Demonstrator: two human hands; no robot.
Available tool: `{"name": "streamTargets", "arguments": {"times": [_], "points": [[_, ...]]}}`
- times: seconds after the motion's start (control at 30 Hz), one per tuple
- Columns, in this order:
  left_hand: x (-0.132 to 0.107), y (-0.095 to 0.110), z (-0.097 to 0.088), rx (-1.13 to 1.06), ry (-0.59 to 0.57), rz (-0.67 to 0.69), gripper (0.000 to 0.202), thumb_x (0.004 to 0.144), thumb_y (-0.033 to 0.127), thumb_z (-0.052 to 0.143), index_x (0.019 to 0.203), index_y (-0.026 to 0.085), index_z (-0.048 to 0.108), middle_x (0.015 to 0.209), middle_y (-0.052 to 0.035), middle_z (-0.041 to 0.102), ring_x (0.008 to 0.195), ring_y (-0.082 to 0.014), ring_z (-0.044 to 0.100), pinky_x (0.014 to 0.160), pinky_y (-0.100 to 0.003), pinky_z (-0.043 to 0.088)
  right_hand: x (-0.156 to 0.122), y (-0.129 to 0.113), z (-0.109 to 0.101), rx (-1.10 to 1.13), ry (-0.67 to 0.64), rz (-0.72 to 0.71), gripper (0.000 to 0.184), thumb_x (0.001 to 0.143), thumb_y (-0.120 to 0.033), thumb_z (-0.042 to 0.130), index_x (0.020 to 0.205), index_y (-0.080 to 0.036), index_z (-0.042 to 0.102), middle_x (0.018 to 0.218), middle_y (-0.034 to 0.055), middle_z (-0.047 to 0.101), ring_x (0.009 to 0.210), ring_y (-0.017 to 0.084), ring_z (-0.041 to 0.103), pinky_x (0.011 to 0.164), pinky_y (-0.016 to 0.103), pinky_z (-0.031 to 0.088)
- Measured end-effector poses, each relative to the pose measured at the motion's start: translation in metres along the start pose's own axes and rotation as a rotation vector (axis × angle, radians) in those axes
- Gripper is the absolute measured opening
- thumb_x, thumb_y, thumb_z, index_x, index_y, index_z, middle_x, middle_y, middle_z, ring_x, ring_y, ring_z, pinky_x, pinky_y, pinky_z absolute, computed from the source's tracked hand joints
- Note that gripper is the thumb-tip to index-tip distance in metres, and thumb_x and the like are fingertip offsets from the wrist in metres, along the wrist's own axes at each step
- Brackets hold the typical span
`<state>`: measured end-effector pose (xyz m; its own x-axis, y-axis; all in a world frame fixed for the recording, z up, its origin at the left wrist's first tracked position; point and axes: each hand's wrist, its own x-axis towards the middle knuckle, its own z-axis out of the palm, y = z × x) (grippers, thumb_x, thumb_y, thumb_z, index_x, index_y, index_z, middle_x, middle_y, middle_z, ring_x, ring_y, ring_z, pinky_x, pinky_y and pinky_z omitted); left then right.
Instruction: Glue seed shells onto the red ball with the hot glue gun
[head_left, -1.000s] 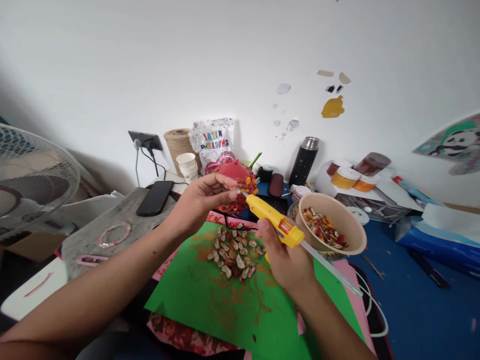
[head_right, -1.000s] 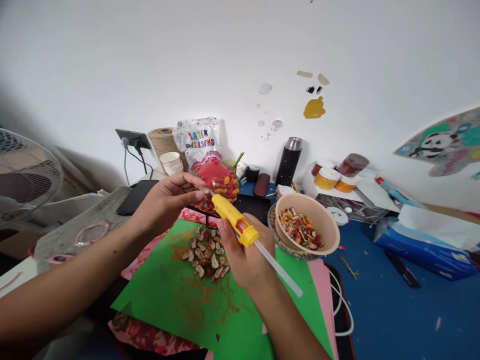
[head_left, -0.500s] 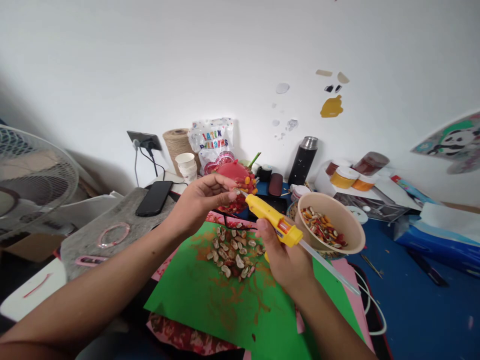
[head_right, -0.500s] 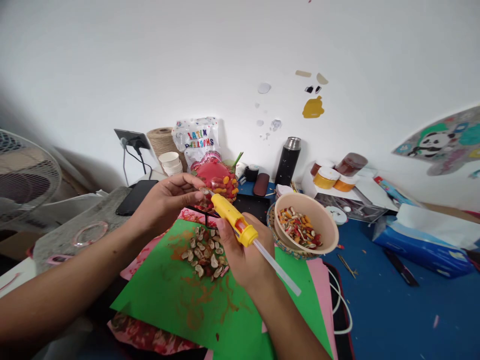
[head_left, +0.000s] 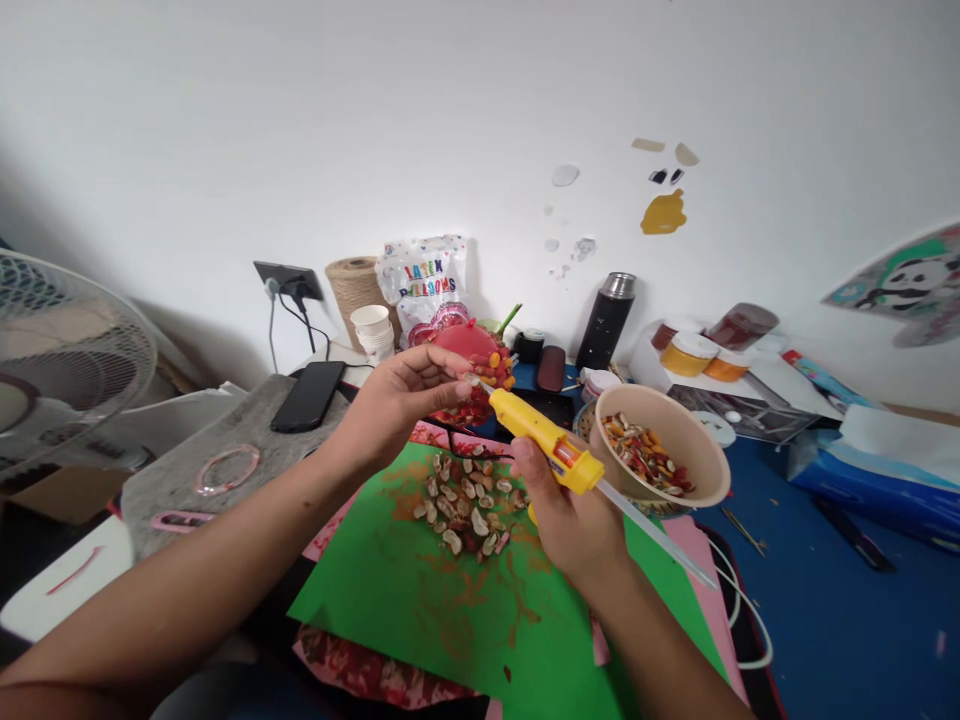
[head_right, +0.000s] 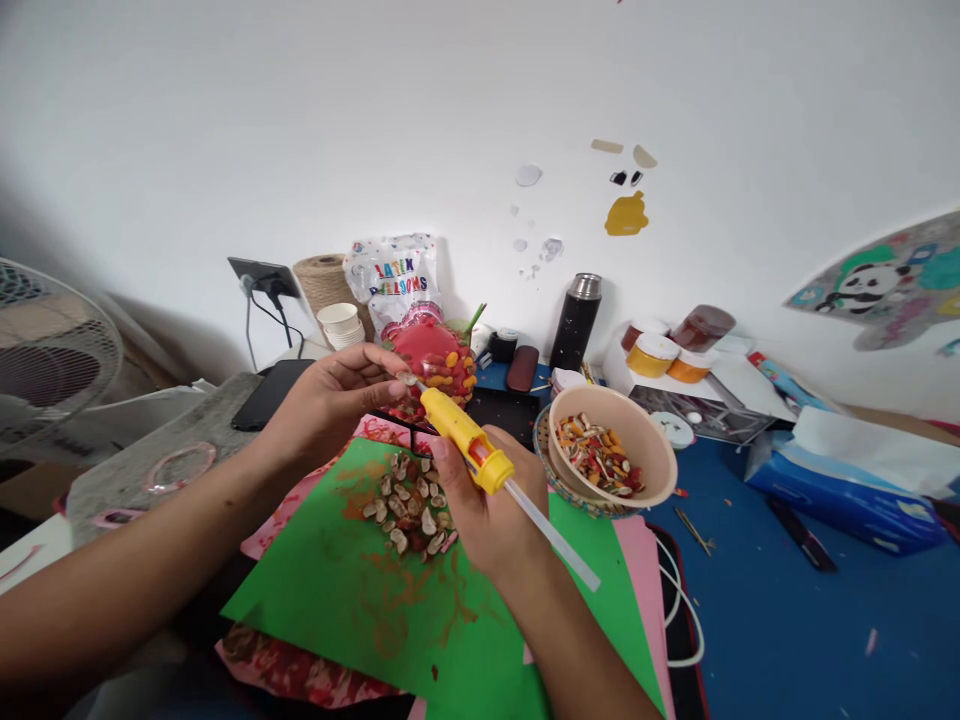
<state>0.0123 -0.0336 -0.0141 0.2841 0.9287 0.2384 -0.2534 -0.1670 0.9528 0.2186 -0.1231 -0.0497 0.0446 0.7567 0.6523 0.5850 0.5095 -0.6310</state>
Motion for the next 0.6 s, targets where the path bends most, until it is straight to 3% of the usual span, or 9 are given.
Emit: {"name": "streamTargets", "arguments": {"times": [0.17,0.6], "points": [[-0.0006,0.0017,0.0007,-0.007,0.009,-0.003,0.029,0.074,0.028,0.103,0.09,0.019,0.081,0.09,-0.0037,0.083,0.079,-0.0149,0.076,0.078,-0.026,0.064,0.0005,-0.0005,0.0002,0.006,-0.004,-0.008,0.037,0.113,-0.042,0.057,0.081,-0.024,0.066,0.068,0.001,0.067,0.061,0.018,0.066,0.062,0.031,0.052],[-0.0003,0.0003,0.0,-0.002,0.011,0.002,0.028,0.074,0.027,0.102,0.093,0.019,0.082,0.091,-0.0041,0.083,0.081,-0.016,0.076,0.079,-0.028,0.064,-0.0005,-0.0009,0.0013,0.01,-0.009,0.0,0.041,0.113,-0.044,0.056,0.077,-0.025,0.064,0.067,0.0014,0.066,0.062,0.019,0.066,0.063,0.032,0.052]]}}
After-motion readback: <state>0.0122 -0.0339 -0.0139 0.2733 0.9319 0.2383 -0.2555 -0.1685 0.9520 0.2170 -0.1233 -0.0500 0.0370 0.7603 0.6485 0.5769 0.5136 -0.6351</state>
